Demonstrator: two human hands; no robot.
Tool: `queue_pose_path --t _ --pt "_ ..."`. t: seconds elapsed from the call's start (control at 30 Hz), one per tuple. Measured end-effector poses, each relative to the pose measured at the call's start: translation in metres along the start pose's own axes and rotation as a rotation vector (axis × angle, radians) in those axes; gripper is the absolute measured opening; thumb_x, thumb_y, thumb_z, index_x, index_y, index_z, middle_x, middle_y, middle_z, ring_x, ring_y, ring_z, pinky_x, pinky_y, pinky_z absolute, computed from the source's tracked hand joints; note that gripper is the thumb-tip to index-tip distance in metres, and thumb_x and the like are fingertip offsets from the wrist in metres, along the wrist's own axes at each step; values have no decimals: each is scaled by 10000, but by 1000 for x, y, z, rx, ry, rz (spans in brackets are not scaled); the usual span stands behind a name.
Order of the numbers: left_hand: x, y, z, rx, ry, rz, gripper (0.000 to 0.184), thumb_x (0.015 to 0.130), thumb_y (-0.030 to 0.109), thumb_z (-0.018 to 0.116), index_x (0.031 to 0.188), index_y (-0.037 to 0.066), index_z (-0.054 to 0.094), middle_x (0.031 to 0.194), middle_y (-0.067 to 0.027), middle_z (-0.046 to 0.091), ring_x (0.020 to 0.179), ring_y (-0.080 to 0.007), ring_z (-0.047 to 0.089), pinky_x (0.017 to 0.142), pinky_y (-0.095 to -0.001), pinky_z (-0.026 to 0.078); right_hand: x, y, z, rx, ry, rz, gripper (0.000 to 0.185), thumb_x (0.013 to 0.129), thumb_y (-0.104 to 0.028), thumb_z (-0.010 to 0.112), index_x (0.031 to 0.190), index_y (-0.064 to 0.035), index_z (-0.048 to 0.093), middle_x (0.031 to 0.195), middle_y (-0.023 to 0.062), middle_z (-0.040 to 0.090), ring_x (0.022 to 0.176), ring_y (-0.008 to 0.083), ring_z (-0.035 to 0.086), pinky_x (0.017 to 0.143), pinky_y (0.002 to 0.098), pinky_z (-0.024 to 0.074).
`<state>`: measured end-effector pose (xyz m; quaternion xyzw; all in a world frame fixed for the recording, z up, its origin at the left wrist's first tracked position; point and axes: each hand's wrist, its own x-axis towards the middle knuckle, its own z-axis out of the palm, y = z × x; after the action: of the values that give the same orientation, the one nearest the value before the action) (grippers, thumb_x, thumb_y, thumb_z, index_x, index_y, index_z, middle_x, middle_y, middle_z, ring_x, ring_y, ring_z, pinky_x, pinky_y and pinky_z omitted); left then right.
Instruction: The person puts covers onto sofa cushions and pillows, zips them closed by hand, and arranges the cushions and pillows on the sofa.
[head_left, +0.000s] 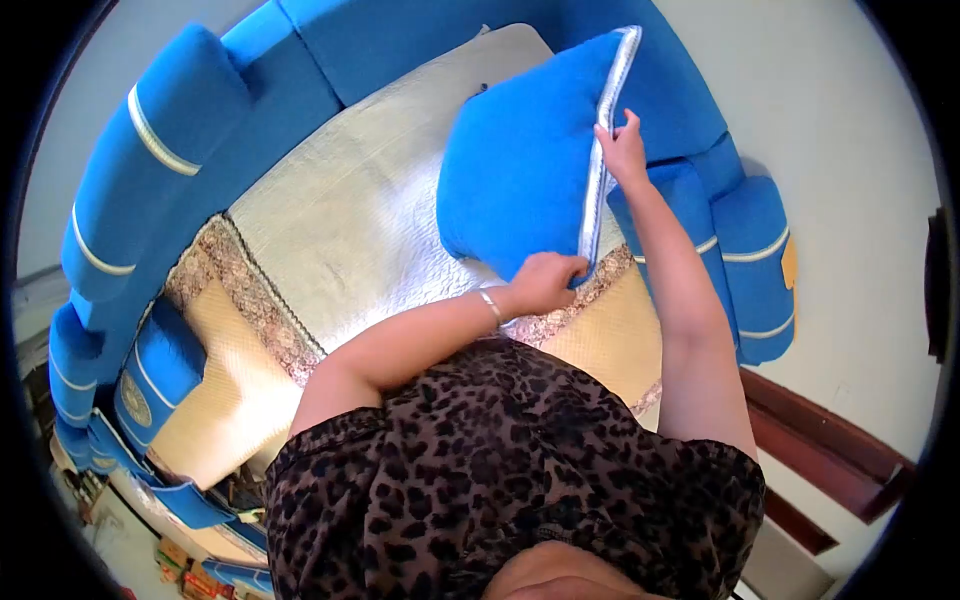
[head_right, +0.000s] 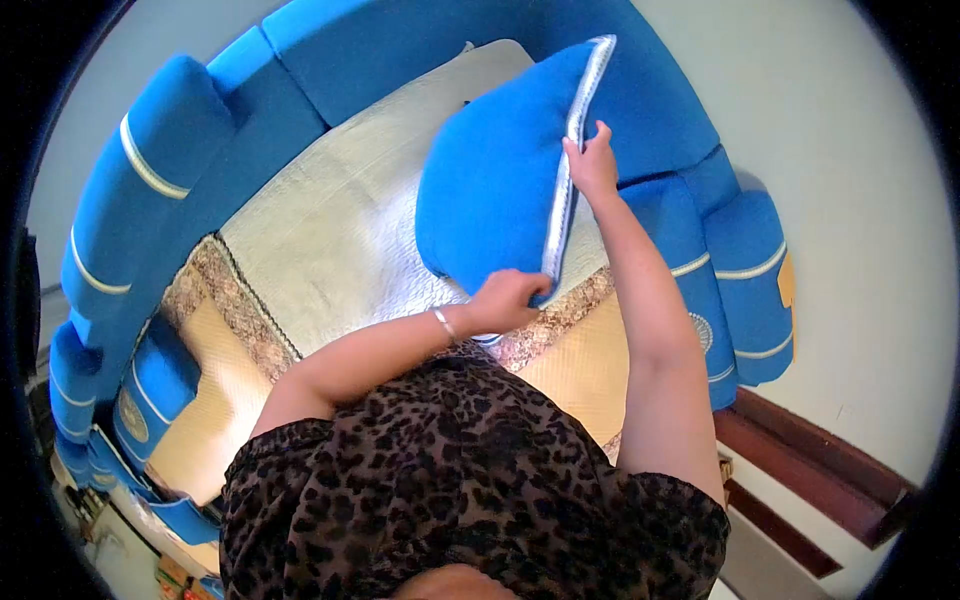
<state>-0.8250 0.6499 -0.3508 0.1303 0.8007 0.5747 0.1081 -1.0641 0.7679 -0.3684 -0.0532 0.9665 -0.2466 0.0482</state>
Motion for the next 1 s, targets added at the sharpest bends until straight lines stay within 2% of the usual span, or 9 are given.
queue_pose_path --t 0.1,0.17,0.27,0.4,0.53,0.63,0.73,0.87,1.0 --pt "2 10 -63 -94 45 5 287 636 58 646 910 18 574 862 -161 631 802 -276 613 712 -356 472 20 -14 -6 315 54 -263 469 781 -125 553 1210 -13 401 759 152 640 717 254 629 677 365 479" --pt "0 23 -129 -115 112 -76 334 641 99 637 962 21 590 825 -131 635 771 -256 604 709 -348 473 42 -48 -20 362 171 -349 482 753 -141 596 1190 -31 426 774 151 642 741 270 635 708 354 486" --pt "-6 33 -231 254 404 178 212 624 56 616 834 27 596 751 -53 601 719 -144 558 658 -275 444 58 -83 -38 341 354 -379 510 711 -176 638 1178 -42 484 804 151 639 741 275 635 707 355 501" --pt "-5 34 -317 115 373 -4 144 625 -54 547 684 67 494 668 62 432 630 -25 411 552 -183 330 33 -106 -50 546 -88 -215 331 749 -144 614 1055 -18 602 805 125 646 682 209 635 649 320 506" --pt "13 -53 -322 322 390 40 153 634 -60 552 661 39 438 621 33 400 617 -62 401 553 -222 349 24 -62 5 248 -256 -497 353 741 -181 681 1068 -61 623 944 121 639 842 214 622 733 327 498" --pt "3 -83 -325 312 507 -119 161 662 -17 596 718 34 454 627 -24 439 623 -122 441 583 -281 385 4 -56 -2 -402 27 -589 586 688 -316 753 1218 -192 537 1262 94 478 1135 234 474 953 405 355" --pt "-9 -78 -330 450 611 -183 148 701 35 632 785 48 511 685 -67 533 659 -179 522 626 -310 418 22 -30 0 -314 75 -639 572 693 -358 744 1207 -206 543 1168 67 532 1122 236 485 963 418 331" --pt "-21 -62 -330 818 755 -394 262 796 310 658 994 139 637 900 -89 650 901 -279 621 742 -356 466 37 -12 -2 -362 92 -616 209 764 -248 651 955 -174 612 978 2 594 975 224 542 816 379 399" --pt "5 -63 -337 717 778 -540 314 819 382 622 986 116 640 839 -155 643 850 -352 616 701 -406 473 51 -17 -6 -140 279 -659 77 741 -157 619 813 -146 595 815 14 600 845 217 569 733 364 404"
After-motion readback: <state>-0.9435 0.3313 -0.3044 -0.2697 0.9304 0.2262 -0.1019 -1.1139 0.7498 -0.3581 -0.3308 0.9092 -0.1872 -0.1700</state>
